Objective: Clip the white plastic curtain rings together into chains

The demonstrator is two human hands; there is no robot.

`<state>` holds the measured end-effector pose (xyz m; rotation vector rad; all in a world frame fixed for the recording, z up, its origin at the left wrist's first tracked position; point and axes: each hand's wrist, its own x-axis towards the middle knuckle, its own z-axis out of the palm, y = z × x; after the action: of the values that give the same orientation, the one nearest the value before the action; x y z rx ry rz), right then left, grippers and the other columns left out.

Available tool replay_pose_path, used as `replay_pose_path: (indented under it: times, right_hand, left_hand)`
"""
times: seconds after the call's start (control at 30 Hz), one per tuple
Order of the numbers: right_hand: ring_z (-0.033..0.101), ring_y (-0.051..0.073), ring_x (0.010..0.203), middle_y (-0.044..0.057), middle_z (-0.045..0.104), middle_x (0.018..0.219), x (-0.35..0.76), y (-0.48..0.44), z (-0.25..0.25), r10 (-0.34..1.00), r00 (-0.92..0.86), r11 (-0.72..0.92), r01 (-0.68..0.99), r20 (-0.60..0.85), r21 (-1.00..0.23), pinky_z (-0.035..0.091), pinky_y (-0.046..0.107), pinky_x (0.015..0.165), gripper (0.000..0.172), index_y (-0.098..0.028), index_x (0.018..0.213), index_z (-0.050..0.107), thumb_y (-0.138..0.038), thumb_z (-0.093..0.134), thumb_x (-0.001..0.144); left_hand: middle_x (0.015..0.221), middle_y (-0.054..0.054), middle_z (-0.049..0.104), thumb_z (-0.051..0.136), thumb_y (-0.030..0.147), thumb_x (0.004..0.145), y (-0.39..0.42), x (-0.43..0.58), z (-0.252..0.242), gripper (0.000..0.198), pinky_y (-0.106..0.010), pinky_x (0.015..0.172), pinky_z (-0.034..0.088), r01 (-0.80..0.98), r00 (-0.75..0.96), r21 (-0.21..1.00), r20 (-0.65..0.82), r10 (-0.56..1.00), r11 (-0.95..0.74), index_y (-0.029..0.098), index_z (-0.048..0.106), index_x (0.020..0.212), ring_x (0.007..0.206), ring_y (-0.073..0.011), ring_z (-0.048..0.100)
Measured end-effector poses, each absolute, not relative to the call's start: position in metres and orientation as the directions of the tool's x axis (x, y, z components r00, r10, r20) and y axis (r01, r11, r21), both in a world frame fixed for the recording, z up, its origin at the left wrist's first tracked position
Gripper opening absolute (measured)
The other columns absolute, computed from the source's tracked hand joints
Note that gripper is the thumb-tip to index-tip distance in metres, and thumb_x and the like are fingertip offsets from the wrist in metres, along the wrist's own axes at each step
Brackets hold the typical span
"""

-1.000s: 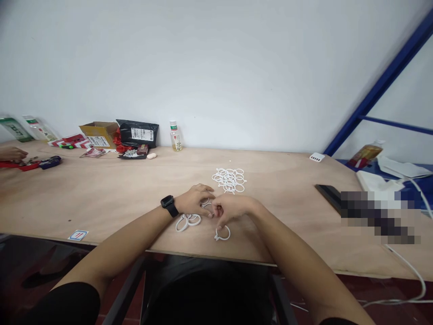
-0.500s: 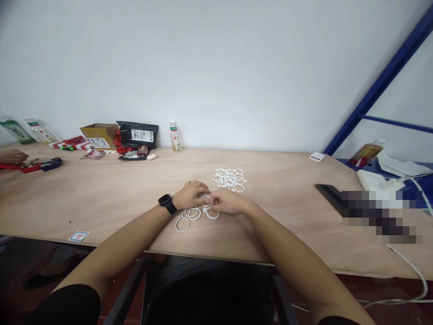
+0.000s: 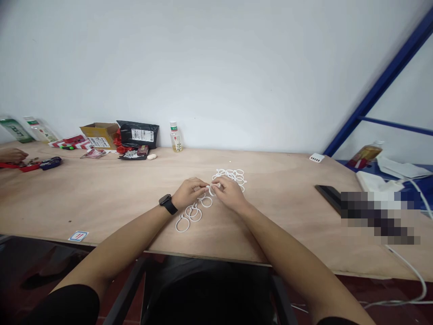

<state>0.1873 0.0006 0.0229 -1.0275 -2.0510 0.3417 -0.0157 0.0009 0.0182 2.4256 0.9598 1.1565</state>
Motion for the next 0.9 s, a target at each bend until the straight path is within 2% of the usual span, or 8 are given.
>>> replay_pose_path:
  times: [0.07, 0.17, 0.33, 0.53, 0.6, 0.73, 0.9]
  right_hand:
    - [0.056, 0.016, 0.068, 0.005, 0.068, 0.091, 0.187, 0.000, 0.024, 0.745, -0.349, 0.662, 0.491, 0.569, -0.566, 0.044, 0.029, 0.064, 0.015, -0.022, 0.091, 0.069, -0.031, 0.058, 0.086]
    - [0.056, 0.017, 0.069, 0.006, 0.068, 0.085, 0.186, -0.002, 0.025, 0.744, -0.389, 0.668, 0.422, 0.544, -0.613, 0.044, 0.030, 0.063, 0.018, -0.022, 0.086, 0.070, -0.035, 0.057, 0.088]
    - [0.053, 0.015, 0.065, 0.003, 0.064, 0.074, 0.184, -0.001, 0.024, 0.816, -0.389, 0.563, 0.370, 0.427, -0.739, 0.040, 0.027, 0.058, 0.025, -0.020, 0.083, 0.067, -0.043, 0.058, 0.086]
    - [0.049, 0.013, 0.063, 0.000, 0.057, 0.070, 0.184, 0.004, 0.023, 0.815, -0.465, 0.493, 0.243, 0.345, -0.836, 0.040, 0.025, 0.057, 0.031, -0.019, 0.079, 0.061, -0.049, 0.060, 0.083]
    - [0.052, 0.014, 0.066, 0.001, 0.059, 0.073, 0.184, 0.004, 0.021, 0.822, -0.445, 0.492, 0.238, 0.356, -0.838, 0.043, 0.025, 0.060, 0.029, -0.019, 0.083, 0.061, -0.048, 0.058, 0.085]
    - [0.057, 0.015, 0.071, 0.003, 0.064, 0.083, 0.180, 0.004, 0.015, 0.836, -0.357, 0.520, 0.268, 0.417, -0.811, 0.047, 0.027, 0.064, 0.028, -0.020, 0.102, 0.064, -0.041, 0.061, 0.083]
    - [0.062, 0.018, 0.077, 0.004, 0.069, 0.087, 0.187, 0.010, 0.012, 0.804, -0.319, 0.595, 0.469, 0.502, -0.653, 0.049, 0.031, 0.072, 0.022, -0.022, 0.103, 0.069, -0.030, 0.059, 0.085]
  left_hand:
    - [0.084, -0.004, 0.074, 0.062, 0.036, 0.088, 0.002, -0.016, 0.017, 0.020, -0.030, 0.079, 0.048, 0.452, 0.428, 0.512, 0.594, 0.681, -0.731, 0.021, 0.073, 0.088, 0.079, -0.0156, 0.064]
    - [0.081, -0.004, 0.074, 0.061, 0.040, 0.088, 0.003, -0.016, 0.015, 0.023, -0.030, 0.078, 0.049, 0.469, 0.409, 0.507, 0.601, 0.686, -0.723, 0.021, 0.074, 0.084, 0.076, -0.0152, 0.064]
    - [0.079, -0.005, 0.072, 0.058, 0.043, 0.090, 0.000, -0.016, 0.016, 0.028, -0.030, 0.076, 0.049, 0.461, 0.410, 0.475, 0.635, 0.654, -0.750, 0.019, 0.072, 0.082, 0.076, -0.0153, 0.064]
    - [0.076, -0.006, 0.071, 0.054, 0.045, 0.091, -0.005, -0.017, 0.021, 0.033, -0.030, 0.076, 0.049, 0.433, 0.480, 0.424, 0.639, 0.602, -0.795, 0.019, 0.070, 0.080, 0.075, -0.0157, 0.062]
    - [0.077, -0.006, 0.071, 0.055, 0.044, 0.091, -0.004, -0.015, 0.022, 0.032, -0.032, 0.078, 0.048, 0.467, 0.453, 0.431, 0.634, 0.627, -0.772, 0.019, 0.070, 0.080, 0.075, -0.0158, 0.062]
    - [0.079, -0.004, 0.072, 0.058, 0.040, 0.090, -0.001, -0.012, 0.020, 0.026, -0.032, 0.079, 0.048, 0.525, 0.291, 0.501, 0.653, 0.699, -0.688, 0.019, 0.069, 0.082, 0.078, -0.0165, 0.064]
    - [0.090, -0.004, 0.073, 0.057, 0.037, 0.090, 0.008, -0.019, 0.014, 0.022, -0.032, 0.083, 0.047, 0.574, 0.344, 0.513, 0.556, 0.757, -0.638, 0.020, 0.071, 0.091, 0.086, -0.0178, 0.064]
